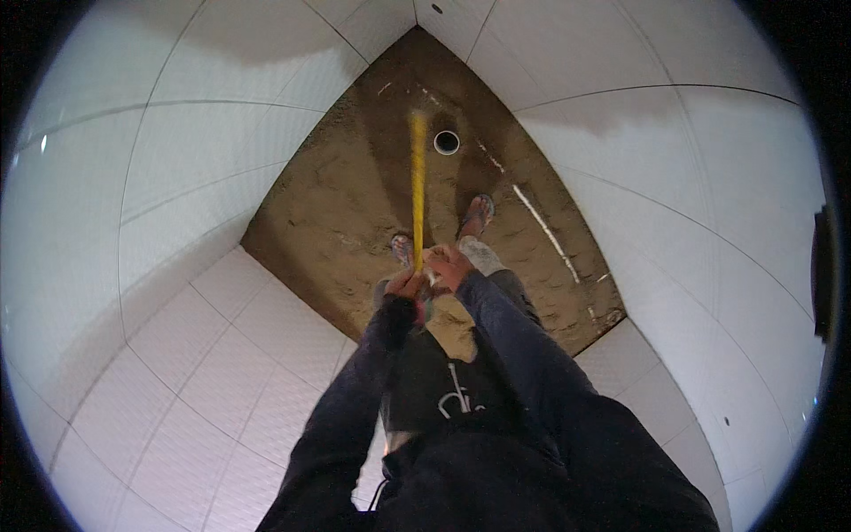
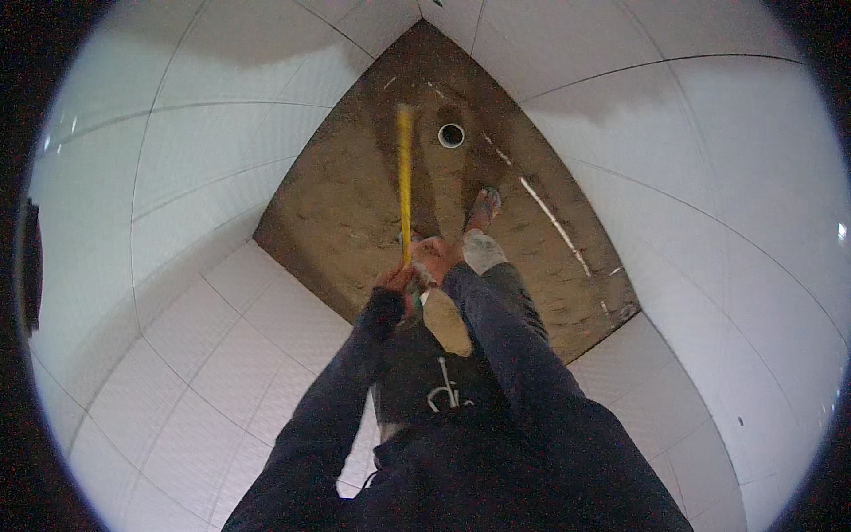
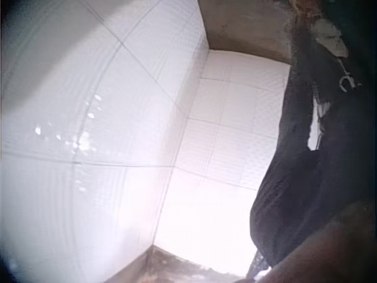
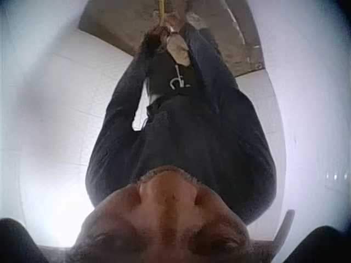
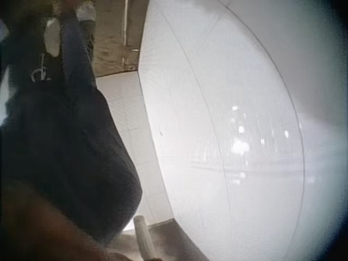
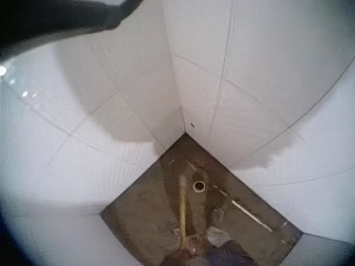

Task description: The person measures the floor area and a large tile using a tape measure. They then use a red marker and a metal straightedge to draw lines on the tile, preparing it for cutting.

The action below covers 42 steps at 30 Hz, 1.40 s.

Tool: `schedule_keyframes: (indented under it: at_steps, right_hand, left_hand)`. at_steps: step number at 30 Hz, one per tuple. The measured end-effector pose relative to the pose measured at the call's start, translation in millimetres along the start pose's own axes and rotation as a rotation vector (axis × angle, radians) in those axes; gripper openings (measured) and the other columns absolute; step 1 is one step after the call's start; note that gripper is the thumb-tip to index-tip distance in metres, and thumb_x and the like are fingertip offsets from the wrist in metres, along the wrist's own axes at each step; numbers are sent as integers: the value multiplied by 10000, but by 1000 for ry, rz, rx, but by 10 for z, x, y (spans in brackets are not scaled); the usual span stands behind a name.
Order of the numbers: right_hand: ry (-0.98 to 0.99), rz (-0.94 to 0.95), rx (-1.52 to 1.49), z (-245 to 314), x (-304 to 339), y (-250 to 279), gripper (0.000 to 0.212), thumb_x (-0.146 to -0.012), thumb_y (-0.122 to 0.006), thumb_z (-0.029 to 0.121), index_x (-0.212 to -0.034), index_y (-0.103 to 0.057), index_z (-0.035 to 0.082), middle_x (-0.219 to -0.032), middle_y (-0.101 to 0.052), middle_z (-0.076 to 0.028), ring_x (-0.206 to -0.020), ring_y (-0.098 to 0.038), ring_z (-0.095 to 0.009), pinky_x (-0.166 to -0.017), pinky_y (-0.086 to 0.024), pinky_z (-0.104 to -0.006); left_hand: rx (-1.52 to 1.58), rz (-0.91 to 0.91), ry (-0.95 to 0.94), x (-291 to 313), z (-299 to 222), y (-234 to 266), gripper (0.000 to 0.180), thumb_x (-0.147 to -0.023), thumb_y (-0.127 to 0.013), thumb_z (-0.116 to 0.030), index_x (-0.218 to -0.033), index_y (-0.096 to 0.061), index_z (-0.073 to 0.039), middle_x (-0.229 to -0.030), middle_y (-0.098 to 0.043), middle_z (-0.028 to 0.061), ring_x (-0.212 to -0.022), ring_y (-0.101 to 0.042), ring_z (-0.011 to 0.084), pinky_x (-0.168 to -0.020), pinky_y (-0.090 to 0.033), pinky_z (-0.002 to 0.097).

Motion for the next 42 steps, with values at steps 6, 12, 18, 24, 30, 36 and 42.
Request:
schedule_keyframes:
  at_steps: [6, 12, 18, 24, 30, 36, 42]
  right_hand:
    - [39, -118, -130, 174, -558, 912, 450, -871, -702, 413, -1157, -648, 70, -928, -655, -59, -802, -613, -150, -712, -513, -296]
    - [-209, -394, 85, -1720, -939, 2206, 326, -848, -688, 201, -1125, -660, 31, -1001, -680, -98, -913, -620, -201, -833, -491, -331]
    - [-102, -683, 709, -3732, -994, 3746, 209, -838, -715, 158, -990, -665, 24, -849, -654, -57, -762, -612, -168, -696, -514, -315]
    - [-262, -753, 656, -2750, -2018, 3694, 255, -857, -661, 264, -1020, -670, 68, -1020, -655, -146, -974, -613, -297, -860, -489, -390]
    - [-120, -820, 665, -3426, -2621, 4063, 273, -859, -686, 258, -1060, -662, 75, -1051, -650, -151, -998, -626, -277, -885, -493, -372]
    - [-106, -844, 673, -3191, -2945, 3992, 293, -855, -679, 272, -1061, -656, 65, -988, -668, -110, -938, -642, -250, -826, -505, -367]
    - [-207, -484, 921, -2780, -3167, 3719, 245, -873, -646, 228, -1057, -659, 68, -981, -673, -100, -867, -641, -249, -789, -507, -353]
  left_hand:
    - [-371, -230, -289, -1713, -50, -659, 186, -950, -595, -248, -986, -704, -101, -750, -635, 8, -705, -616, 192, -603, -489, 301]
    - [247, -196, 211, -3399, -455, -289, 187, -943, -618, -279, -1014, -668, -114, -755, -632, 46, -616, -580, 154, -502, -456, 287]
    - [464, -35, 331, -5165, -491, 314, 128, -917, -649, -136, -998, -603, -49, -891, -624, 103, -716, -600, 209, -599, -562, 313]
    - [712, -219, 332, -5740, -447, 474, 183, -927, -638, -130, -1073, -568, -46, -952, -594, 106, -845, -597, 210, -731, -568, 342]
    - [481, -54, 221, -6115, -426, 305, 188, -935, -617, -134, -1106, -564, -74, -981, -605, 88, -864, -607, 177, -725, -538, 303]
    - [350, -21, 182, -6415, -226, 554, 179, -951, -589, -155, -1108, -577, -67, -1025, -610, 79, -921, -624, 183, -768, -526, 288]
    - [129, -5, 103, -5922, -473, 149, 239, -954, -588, -186, -1130, -601, -24, -1040, -654, 89, -919, -655, 223, -795, -538, 306]
Point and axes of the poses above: each hand's wrist, its own x-axis away from the middle knuckle, its own y-axis out of the back of the hand, z = x × y, the point moved 1 cm from there along -x, towards the middle knuckle
